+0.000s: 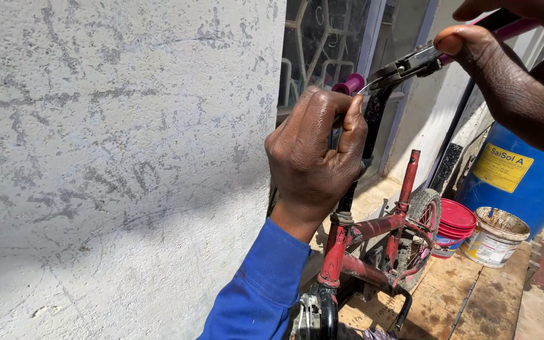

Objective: The person uses pliers to adjust a brake cable at the handlebar, then threads the cable through the frame and rear brake assembly. The person secures the cable at the rear brake and checks the connection.

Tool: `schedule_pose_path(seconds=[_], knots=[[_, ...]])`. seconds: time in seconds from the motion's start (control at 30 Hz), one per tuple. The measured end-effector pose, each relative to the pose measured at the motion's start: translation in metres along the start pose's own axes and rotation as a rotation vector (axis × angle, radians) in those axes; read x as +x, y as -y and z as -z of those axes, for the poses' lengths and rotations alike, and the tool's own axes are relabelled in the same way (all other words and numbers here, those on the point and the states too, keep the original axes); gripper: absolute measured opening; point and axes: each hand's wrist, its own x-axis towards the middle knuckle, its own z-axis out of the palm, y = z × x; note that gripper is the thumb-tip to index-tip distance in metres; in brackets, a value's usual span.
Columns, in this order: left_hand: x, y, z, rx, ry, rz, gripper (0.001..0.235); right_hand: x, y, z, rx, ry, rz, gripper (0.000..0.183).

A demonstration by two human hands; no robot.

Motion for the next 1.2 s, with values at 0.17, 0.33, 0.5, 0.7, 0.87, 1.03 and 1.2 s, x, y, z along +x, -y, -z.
schedule_pose_path(seconds=[0.17, 0.33, 0.5, 0.7, 0.87, 1.03, 1.2], knots=[[-0.009, 0.007, 0.004, 0.314, 0.081, -0.296, 0.011, 0.007, 0.022, 0.006, 0.055, 0.056, -0.003, 0.017], [-0.013, 0.009, -0.001, 0.644, -0.005, -0.523, 0.021, -0.012, -0.029, -0.008, 0.053, 0.053, -0.115, 0.011], [-0.004, -0.013, -0.002, 0.251, -0.026, -0.179, 0.008, -0.012, -0.046, -0.009, -0.004, 0.11, -0.163, 0.013], [0.016, -0.039, 0.009, 0.015, 0.008, 0.02, 0.007, -0.013, -0.083, -0.02, 0.431, 0.14, -0.26, 0.018], [0.025, -0.059, 0.011, -0.12, 0.095, 0.214, 0.008, -0.013, -0.084, -0.014, 0.422, 0.175, -0.241, 0.031], [0.031, -0.06, 0.005, -0.26, 0.149, 0.593, 0.013, -0.02, -0.103, -0.013, 0.5, 0.188, -0.253, 0.026], [0.035, -0.049, 0.003, -0.361, 0.268, 0.727, 0.023, -0.019, -0.092, -0.007, 0.425, 0.167, -0.271, 0.03]])
